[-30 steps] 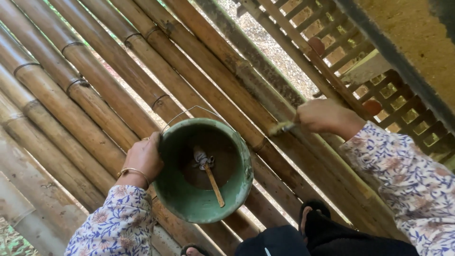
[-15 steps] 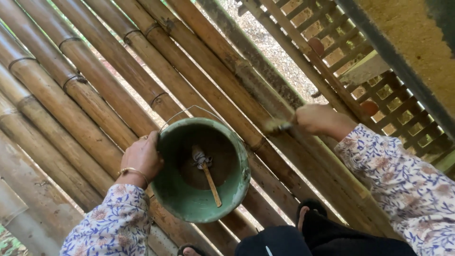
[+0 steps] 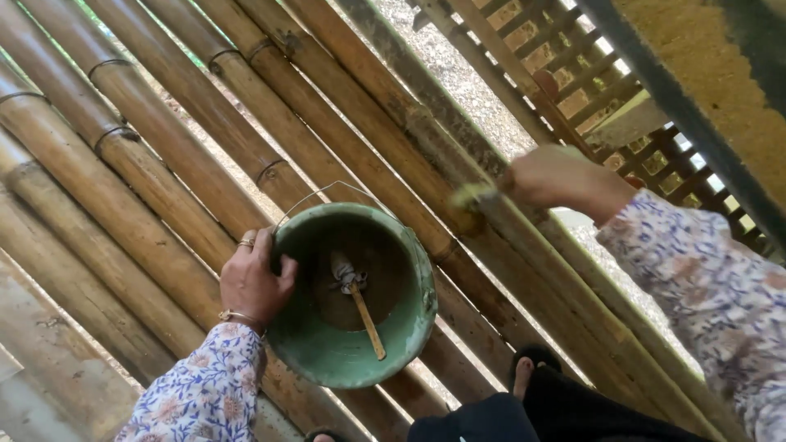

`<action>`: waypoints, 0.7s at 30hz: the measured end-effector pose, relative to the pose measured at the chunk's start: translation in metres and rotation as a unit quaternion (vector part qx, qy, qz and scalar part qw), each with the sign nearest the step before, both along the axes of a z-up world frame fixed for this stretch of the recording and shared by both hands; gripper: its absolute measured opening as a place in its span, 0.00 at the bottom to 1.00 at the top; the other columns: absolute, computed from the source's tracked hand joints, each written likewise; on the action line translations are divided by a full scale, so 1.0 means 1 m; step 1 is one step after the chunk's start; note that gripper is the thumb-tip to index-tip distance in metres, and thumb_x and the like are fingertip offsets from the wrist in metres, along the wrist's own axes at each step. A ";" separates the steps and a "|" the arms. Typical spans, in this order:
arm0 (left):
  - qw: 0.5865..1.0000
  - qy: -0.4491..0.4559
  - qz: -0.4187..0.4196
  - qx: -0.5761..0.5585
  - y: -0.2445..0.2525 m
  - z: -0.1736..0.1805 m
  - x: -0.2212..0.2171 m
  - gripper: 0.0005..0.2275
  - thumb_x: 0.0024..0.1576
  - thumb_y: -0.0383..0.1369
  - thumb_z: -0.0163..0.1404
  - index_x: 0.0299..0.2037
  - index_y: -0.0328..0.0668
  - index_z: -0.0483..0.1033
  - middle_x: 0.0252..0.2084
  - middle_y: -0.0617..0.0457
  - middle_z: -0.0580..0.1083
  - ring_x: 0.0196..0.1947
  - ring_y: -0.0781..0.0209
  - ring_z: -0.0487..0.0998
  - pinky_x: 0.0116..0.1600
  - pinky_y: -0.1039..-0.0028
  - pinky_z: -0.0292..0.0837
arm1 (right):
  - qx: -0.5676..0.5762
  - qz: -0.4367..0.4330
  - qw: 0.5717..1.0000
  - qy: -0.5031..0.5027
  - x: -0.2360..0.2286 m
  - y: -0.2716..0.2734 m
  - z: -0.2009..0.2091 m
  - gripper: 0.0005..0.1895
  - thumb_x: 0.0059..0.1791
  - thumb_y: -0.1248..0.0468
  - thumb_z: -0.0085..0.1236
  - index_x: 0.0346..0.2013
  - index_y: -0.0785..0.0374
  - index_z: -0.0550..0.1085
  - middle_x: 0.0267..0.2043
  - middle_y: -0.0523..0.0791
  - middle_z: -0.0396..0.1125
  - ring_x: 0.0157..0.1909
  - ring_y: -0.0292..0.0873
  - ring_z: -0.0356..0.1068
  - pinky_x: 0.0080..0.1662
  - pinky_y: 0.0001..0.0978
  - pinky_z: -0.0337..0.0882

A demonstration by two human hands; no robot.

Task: Applying a protective coating to bamboo slats using a paintbrush and a bucket of liquid.

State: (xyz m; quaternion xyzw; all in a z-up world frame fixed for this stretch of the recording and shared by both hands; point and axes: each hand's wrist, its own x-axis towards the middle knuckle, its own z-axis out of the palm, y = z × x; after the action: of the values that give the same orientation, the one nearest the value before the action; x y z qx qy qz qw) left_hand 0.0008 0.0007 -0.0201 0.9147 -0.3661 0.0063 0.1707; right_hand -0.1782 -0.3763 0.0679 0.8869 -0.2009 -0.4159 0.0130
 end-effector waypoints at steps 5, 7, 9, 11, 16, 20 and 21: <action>1.000 0.021 0.001 -0.017 0.005 -0.006 -0.001 0.19 0.43 0.37 0.49 0.47 0.51 0.69 0.37 0.51 0.69 0.30 0.44 0.76 0.34 0.58 0.74 | -0.027 0.101 0.970 -0.219 0.074 0.011 -0.077 0.12 0.42 0.54 0.44 0.33 0.49 0.75 0.30 0.45 0.69 0.33 0.52 0.72 0.35 0.43 0.74; 0.999 0.029 0.001 -0.030 0.002 -0.004 0.000 0.19 0.43 0.36 0.50 0.47 0.50 0.69 0.37 0.50 0.69 0.30 0.43 0.75 0.34 0.57 0.74 | -0.051 0.100 0.953 -0.282 0.080 0.018 -0.111 0.10 0.43 0.55 0.43 0.31 0.45 0.74 0.28 0.42 0.66 0.28 0.51 0.71 0.31 0.44 0.73; 0.998 0.043 -0.005 -0.041 -0.001 0.000 -0.001 0.18 0.44 0.36 0.50 0.46 0.48 0.69 0.36 0.48 0.69 0.30 0.41 0.75 0.33 0.56 0.73 | -0.036 0.164 0.944 -0.284 0.063 0.032 -0.117 0.11 0.42 0.57 0.42 0.30 0.55 0.73 0.27 0.45 0.65 0.28 0.50 0.72 0.29 0.43 0.72; 0.997 0.052 -0.007 -0.050 -0.003 0.003 -0.001 0.18 0.43 0.35 0.50 0.46 0.47 0.70 0.36 0.47 0.69 0.30 0.40 0.75 0.33 0.55 0.73 | -0.057 0.210 0.940 -0.264 0.026 0.049 -0.089 0.10 0.41 0.59 0.43 0.28 0.55 0.73 0.26 0.44 0.65 0.27 0.49 0.71 0.27 0.41 0.72; 0.997 0.078 0.002 -0.021 -0.012 0.004 -0.003 0.18 0.44 0.35 0.49 0.47 0.52 0.69 0.35 0.49 0.69 0.30 0.41 0.75 0.33 0.55 0.73 | -0.092 0.332 0.921 -0.183 -0.072 0.049 -0.079 0.06 0.38 0.65 0.47 0.24 0.60 0.73 0.23 0.46 0.62 0.21 0.50 0.68 0.20 0.41 0.68; 0.993 0.113 0.012 0.022 -0.020 0.013 -0.003 0.17 0.47 0.36 0.49 0.48 0.53 0.69 0.34 0.51 0.71 0.28 0.48 0.75 0.31 0.60 0.75 | -0.054 0.142 0.988 0.020 -0.030 0.077 0.031 0.09 0.47 0.64 0.39 0.26 0.52 0.70 0.20 0.37 0.62 0.22 0.36 0.65 0.21 0.27 0.68; 0.990 0.132 0.013 0.046 -0.023 0.019 -0.003 0.16 0.50 0.34 0.48 0.49 0.50 0.68 0.33 0.51 0.72 0.25 0.53 0.73 0.28 0.64 0.76 | -0.062 -0.076 0.987 0.125 -0.013 0.102 0.094 0.12 0.54 0.61 0.31 0.38 0.52 0.67 0.24 0.37 0.64 0.22 0.31 0.64 0.23 0.17 0.69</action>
State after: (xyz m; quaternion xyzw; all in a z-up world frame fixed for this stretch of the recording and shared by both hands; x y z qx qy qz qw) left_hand -0.0021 -0.0222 -0.0011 0.9190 -0.3284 -0.1296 0.1752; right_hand -0.1915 -0.2748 0.1617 0.8073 -0.2902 -0.5101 0.0617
